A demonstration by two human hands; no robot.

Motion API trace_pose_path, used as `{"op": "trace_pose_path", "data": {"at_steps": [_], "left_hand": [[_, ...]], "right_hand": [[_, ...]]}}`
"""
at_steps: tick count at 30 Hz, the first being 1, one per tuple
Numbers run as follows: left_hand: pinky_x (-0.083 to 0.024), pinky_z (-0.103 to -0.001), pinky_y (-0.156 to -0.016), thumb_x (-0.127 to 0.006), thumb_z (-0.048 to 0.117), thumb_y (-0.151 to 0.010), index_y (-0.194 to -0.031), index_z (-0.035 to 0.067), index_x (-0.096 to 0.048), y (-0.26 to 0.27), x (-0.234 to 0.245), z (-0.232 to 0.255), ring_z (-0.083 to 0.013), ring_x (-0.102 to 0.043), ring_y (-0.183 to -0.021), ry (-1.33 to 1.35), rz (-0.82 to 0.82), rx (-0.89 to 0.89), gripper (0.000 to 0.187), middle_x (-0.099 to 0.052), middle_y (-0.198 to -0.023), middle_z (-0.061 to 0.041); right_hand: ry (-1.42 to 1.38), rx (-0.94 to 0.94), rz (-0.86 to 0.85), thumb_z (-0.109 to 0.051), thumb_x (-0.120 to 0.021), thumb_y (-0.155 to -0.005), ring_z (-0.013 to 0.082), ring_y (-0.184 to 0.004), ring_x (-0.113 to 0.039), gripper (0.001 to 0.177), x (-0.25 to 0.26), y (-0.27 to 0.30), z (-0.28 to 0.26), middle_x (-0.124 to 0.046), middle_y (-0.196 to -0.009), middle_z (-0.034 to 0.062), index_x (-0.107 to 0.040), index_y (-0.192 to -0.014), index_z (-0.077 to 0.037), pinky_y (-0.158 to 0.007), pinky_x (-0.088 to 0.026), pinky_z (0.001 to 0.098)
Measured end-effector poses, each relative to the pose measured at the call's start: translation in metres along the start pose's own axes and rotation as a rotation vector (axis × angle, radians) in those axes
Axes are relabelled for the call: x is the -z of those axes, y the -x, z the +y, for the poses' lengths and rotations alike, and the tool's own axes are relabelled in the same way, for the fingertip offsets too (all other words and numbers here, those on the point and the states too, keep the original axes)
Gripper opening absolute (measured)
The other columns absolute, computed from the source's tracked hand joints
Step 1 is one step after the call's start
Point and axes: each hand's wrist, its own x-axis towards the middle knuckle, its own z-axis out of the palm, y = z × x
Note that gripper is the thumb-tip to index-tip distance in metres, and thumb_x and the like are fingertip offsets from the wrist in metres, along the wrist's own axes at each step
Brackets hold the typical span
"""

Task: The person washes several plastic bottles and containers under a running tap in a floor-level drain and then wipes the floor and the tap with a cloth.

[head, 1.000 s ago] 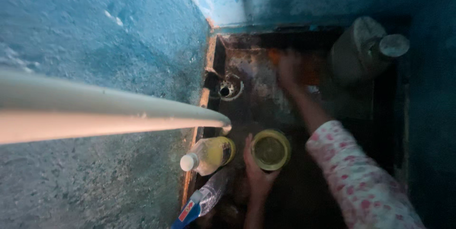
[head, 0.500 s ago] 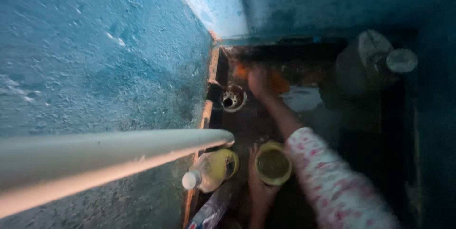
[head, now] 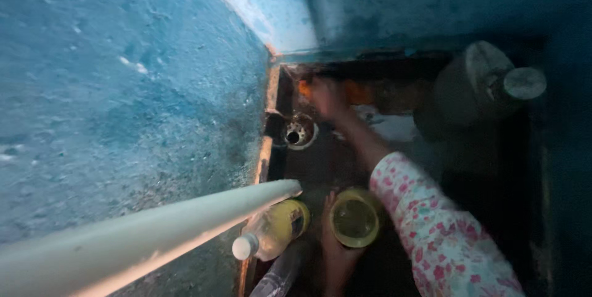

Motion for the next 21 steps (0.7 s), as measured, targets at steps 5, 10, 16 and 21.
{"op": "trace_pose_path", "data": {"at_steps": [5, 10, 16, 21], "left_hand": [[-0.028, -0.050, -0.125, -0.091, 0.031, -0.071, -0.150, 0.000, -0.048, -0.004, 0.001, -0.011, -0.0391, -0.032, -0.156, -0.030, -0.012, -0.087, 0.095, -0.041, -0.165, -0.023], [-0.028, -0.053, -0.124, -0.091, 0.031, -0.070, -0.151, 0.000, -0.044, -0.008, 0.003, -0.001, -0.0416, -0.035, -0.153, 0.047, -0.008, -0.115, 0.099, -0.043, -0.162, -0.024], [-0.036, -0.049, -0.121, -0.091, 0.037, -0.067, -0.157, 0.004, -0.032, -0.007, 0.005, 0.018, -0.0358, -0.042, -0.150, 0.084, -0.044, 0.123, 0.113, -0.040, -0.162, -0.020], [-0.037, -0.049, -0.119, -0.096, 0.031, -0.063, -0.156, 0.000, -0.036, -0.005, 0.004, 0.009, -0.0375, -0.044, -0.147, 0.023, 0.024, -0.089, 0.115, -0.044, -0.160, -0.023]], "right_hand": [[-0.156, 0.326, -0.218, -0.012, -0.060, -0.096, 0.0358, -0.113, -0.061, 0.029, 0.015, 0.032, -0.009, -0.064, -0.124, 0.0204, -0.069, -0.122, -0.004, -0.100, -0.047, 0.0507], [-0.107, 0.099, -0.051, -0.008, -0.058, -0.095, 0.0347, -0.121, -0.059, 0.038, 0.015, 0.042, -0.009, -0.062, -0.133, 0.0201, -0.067, -0.132, -0.005, -0.105, -0.045, 0.0505], [-0.125, -0.218, -0.312, -0.011, -0.055, -0.106, 0.0364, -0.109, -0.064, 0.026, 0.066, 0.062, 0.012, -0.067, -0.117, 0.0215, -0.070, -0.126, -0.007, -0.098, -0.051, 0.0535], [0.311, 0.506, -0.158, -0.017, -0.068, -0.091, 0.0299, -0.116, -0.062, 0.016, 0.063, 0.095, 0.030, -0.067, -0.120, 0.0138, -0.073, -0.105, -0.010, -0.100, -0.049, 0.0485]]}}
